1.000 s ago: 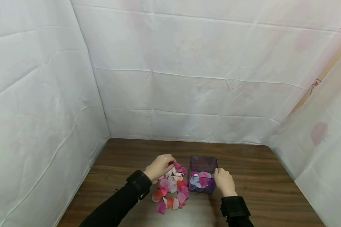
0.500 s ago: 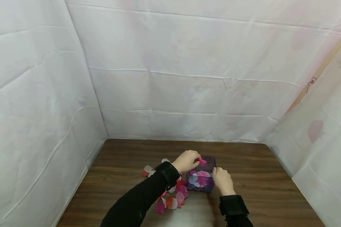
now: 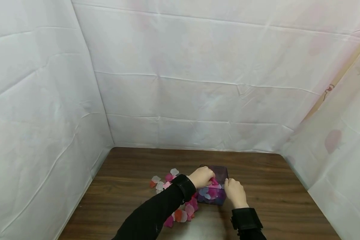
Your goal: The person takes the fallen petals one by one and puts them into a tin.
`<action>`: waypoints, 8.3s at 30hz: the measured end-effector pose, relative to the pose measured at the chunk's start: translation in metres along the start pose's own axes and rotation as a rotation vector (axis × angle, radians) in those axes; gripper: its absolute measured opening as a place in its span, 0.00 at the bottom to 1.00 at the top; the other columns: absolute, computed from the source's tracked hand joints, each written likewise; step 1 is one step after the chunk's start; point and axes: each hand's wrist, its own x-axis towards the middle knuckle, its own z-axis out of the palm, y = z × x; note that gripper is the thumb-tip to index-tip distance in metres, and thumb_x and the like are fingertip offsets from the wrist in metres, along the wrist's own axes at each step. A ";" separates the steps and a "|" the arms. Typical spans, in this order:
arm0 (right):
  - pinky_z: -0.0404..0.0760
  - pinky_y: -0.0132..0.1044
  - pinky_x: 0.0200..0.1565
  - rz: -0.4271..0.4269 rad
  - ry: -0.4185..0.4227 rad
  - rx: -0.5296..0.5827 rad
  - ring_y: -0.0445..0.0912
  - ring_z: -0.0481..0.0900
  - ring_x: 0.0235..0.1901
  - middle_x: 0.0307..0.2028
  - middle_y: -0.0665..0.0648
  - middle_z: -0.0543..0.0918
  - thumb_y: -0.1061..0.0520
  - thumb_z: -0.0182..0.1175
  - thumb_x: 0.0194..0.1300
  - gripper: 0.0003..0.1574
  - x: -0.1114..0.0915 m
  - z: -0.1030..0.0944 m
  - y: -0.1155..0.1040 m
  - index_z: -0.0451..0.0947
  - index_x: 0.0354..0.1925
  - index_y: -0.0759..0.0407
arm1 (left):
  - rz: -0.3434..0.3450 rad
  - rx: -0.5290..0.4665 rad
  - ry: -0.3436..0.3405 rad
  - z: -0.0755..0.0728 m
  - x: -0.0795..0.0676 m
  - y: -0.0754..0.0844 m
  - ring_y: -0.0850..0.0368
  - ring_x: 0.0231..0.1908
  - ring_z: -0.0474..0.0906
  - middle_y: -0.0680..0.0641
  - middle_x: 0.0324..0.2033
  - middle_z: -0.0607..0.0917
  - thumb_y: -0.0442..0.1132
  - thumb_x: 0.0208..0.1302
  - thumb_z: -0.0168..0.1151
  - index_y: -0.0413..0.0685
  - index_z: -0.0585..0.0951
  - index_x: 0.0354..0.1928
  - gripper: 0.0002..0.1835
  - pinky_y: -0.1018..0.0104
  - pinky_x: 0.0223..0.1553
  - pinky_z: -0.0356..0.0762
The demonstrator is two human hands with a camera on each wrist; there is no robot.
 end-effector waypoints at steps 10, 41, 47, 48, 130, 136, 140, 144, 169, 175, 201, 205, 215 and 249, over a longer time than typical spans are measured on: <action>0.70 0.44 0.25 0.007 -0.019 0.005 0.51 0.74 0.23 0.21 0.61 0.75 0.57 0.40 0.71 0.25 -0.002 -0.002 0.001 0.67 0.18 0.63 | -0.039 -0.146 0.025 -0.015 -0.020 -0.003 0.59 0.53 0.75 0.53 0.49 0.83 0.40 0.61 0.63 0.52 0.79 0.55 0.19 0.71 0.56 0.71; 0.66 0.39 0.25 0.003 -0.015 0.014 0.48 0.67 0.20 0.16 0.55 0.64 0.57 0.38 0.72 0.25 -0.003 -0.002 0.000 0.60 0.16 0.59 | 0.040 0.005 0.046 0.075 -0.217 -0.022 0.62 0.44 0.74 0.58 0.43 0.79 0.43 0.60 0.61 0.60 0.79 0.36 0.04 0.70 0.37 0.70; 0.72 0.49 0.27 -0.010 0.007 0.006 0.57 0.78 0.25 0.22 0.65 0.78 0.57 0.40 0.70 0.25 -0.005 0.000 0.000 0.66 0.16 0.63 | -0.004 0.062 0.238 0.080 -0.205 -0.019 0.58 0.46 0.70 0.56 0.42 0.78 0.45 0.57 0.64 0.58 0.78 0.29 0.04 0.65 0.39 0.65; 0.73 0.49 0.27 -0.007 0.010 0.001 0.58 0.79 0.26 0.23 0.66 0.79 0.57 0.40 0.70 0.25 -0.005 0.000 0.000 0.67 0.17 0.64 | -0.003 0.063 0.275 0.079 -0.202 -0.018 0.58 0.45 0.70 0.56 0.41 0.78 0.45 0.56 0.65 0.58 0.78 0.30 0.04 0.64 0.40 0.65; 0.73 0.50 0.28 -0.004 0.013 -0.011 0.57 0.78 0.26 0.24 0.66 0.78 0.57 0.40 0.71 0.26 -0.003 0.000 0.002 0.65 0.16 0.63 | -0.236 -0.284 0.266 0.025 -0.166 -0.061 0.53 0.46 0.79 0.48 0.43 0.83 0.43 0.63 0.60 0.47 0.81 0.47 0.13 0.56 0.49 0.77; 0.72 0.48 0.27 0.005 0.019 -0.007 0.54 0.76 0.25 0.23 0.65 0.77 0.56 0.40 0.71 0.26 -0.002 0.000 0.001 0.66 0.17 0.64 | -0.218 -0.169 0.116 0.071 -0.211 -0.063 0.56 0.44 0.77 0.50 0.43 0.81 0.43 0.60 0.64 0.48 0.80 0.49 0.15 0.63 0.43 0.78; 0.74 0.54 0.29 -0.010 0.035 -0.007 0.64 0.80 0.30 0.29 0.72 0.81 0.57 0.40 0.71 0.26 -0.002 0.001 0.002 0.72 0.20 0.68 | -0.171 -0.111 0.141 0.087 -0.217 -0.057 0.58 0.40 0.75 0.52 0.39 0.79 0.44 0.58 0.65 0.51 0.82 0.42 0.11 0.67 0.37 0.77; 0.74 0.54 0.30 -0.011 0.041 -0.012 0.63 0.80 0.30 0.28 0.72 0.81 0.57 0.40 0.70 0.26 -0.002 0.003 0.003 0.71 0.19 0.67 | -0.140 -0.013 0.297 0.095 -0.212 -0.054 0.60 0.33 0.73 0.54 0.31 0.77 0.40 0.53 0.68 0.51 0.80 0.30 0.05 0.71 0.31 0.74; 0.69 0.43 0.25 -0.001 0.004 0.011 0.50 0.71 0.22 0.19 0.59 0.71 0.57 0.40 0.71 0.25 -0.003 -0.002 0.000 0.62 0.16 0.60 | -0.222 -0.489 0.441 -0.015 -0.114 -0.066 0.62 0.32 0.78 0.51 0.34 0.84 0.35 0.64 0.58 0.48 0.79 0.46 0.09 0.73 0.33 0.75; 0.67 0.41 0.25 -0.005 0.003 0.016 0.48 0.67 0.20 0.17 0.56 0.66 0.57 0.39 0.72 0.26 -0.002 -0.002 -0.001 0.60 0.15 0.59 | -0.240 -0.530 0.350 -0.021 -0.107 -0.067 0.58 0.33 0.80 0.51 0.33 0.83 0.31 0.64 0.58 0.46 0.76 0.52 0.14 0.73 0.33 0.75; 0.69 0.44 0.26 -0.013 -0.007 0.015 0.49 0.70 0.20 0.16 0.56 0.66 0.57 0.38 0.72 0.26 0.000 -0.002 0.000 0.59 0.15 0.58 | -0.222 -0.294 0.377 -0.034 -0.076 -0.059 0.59 0.34 0.81 0.50 0.31 0.84 0.32 0.60 0.63 0.45 0.83 0.34 0.02 0.70 0.37 0.78; 0.69 0.44 0.27 -0.013 -0.010 0.012 0.49 0.70 0.22 0.17 0.57 0.67 0.57 0.38 0.72 0.26 0.002 -0.002 0.001 0.60 0.15 0.59 | -0.158 -0.324 0.328 -0.046 -0.048 -0.036 0.61 0.37 0.81 0.51 0.34 0.85 0.35 0.62 0.61 0.46 0.83 0.37 0.04 0.74 0.40 0.77; 0.75 0.55 0.31 -0.027 0.009 -0.009 0.66 0.80 0.33 0.29 0.73 0.81 0.58 0.39 0.70 0.24 0.006 -0.001 0.000 0.74 0.25 0.70 | -0.038 -0.260 0.137 -0.035 -0.007 0.007 0.68 0.33 0.81 0.55 0.38 0.87 0.37 0.64 0.60 0.49 0.83 0.44 0.09 0.82 0.38 0.74; 0.66 0.40 0.25 -0.017 -0.008 0.014 0.47 0.66 0.19 0.16 0.53 0.62 0.56 0.38 0.72 0.26 -0.004 -0.001 0.005 0.59 0.15 0.59 | -0.595 -0.259 -0.110 0.069 -0.185 -0.096 0.27 0.65 0.56 0.32 0.67 0.62 0.37 0.68 0.52 0.43 0.66 0.66 0.25 0.35 0.61 0.59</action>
